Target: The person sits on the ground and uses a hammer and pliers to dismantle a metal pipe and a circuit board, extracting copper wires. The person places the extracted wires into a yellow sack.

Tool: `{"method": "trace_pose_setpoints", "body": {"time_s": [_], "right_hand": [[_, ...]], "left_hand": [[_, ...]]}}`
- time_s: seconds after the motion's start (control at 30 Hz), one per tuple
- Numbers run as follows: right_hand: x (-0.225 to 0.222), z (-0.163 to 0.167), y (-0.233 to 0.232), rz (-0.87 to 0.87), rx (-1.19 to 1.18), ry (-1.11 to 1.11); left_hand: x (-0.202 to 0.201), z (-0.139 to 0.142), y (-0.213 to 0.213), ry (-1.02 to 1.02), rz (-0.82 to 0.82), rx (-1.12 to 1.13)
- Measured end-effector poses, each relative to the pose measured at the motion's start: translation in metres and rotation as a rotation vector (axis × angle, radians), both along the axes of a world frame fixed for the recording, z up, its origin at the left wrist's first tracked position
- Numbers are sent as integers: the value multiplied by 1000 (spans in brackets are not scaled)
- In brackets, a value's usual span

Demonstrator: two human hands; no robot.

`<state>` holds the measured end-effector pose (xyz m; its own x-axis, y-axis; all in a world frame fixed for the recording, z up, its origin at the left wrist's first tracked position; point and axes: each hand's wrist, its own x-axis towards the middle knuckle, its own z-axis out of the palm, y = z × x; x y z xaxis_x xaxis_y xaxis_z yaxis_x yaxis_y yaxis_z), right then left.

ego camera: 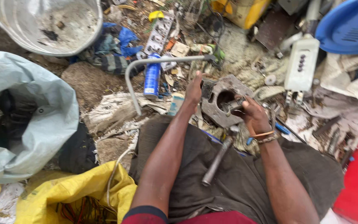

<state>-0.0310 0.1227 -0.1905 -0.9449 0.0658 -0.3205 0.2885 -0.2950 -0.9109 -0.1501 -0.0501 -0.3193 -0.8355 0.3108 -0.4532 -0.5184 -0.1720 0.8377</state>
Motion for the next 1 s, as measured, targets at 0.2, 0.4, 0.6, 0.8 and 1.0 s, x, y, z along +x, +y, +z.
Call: {"method": "trace_pose_setpoints", "body": {"time_s": [0.2, 0.4, 0.6, 0.8, 1.0], "right_hand": [[16, -30, -28, -205, -310, -240], [72, 4, -17, 94, 918, 44], [244, 120, 112, 157, 1761, -96], [319, 67, 142, -190, 1755, -808], [338, 62, 182, -221, 1730, -920]], "left_hand": [[43, 16, 20, 463, -773, -219], [43, 40, -12, 128, -493, 46], [-7, 37, -21, 226, 77, -211], [-58, 43, -22, 474, -224, -1011], [-85, 32, -55, 977, -79, -1562]]}}
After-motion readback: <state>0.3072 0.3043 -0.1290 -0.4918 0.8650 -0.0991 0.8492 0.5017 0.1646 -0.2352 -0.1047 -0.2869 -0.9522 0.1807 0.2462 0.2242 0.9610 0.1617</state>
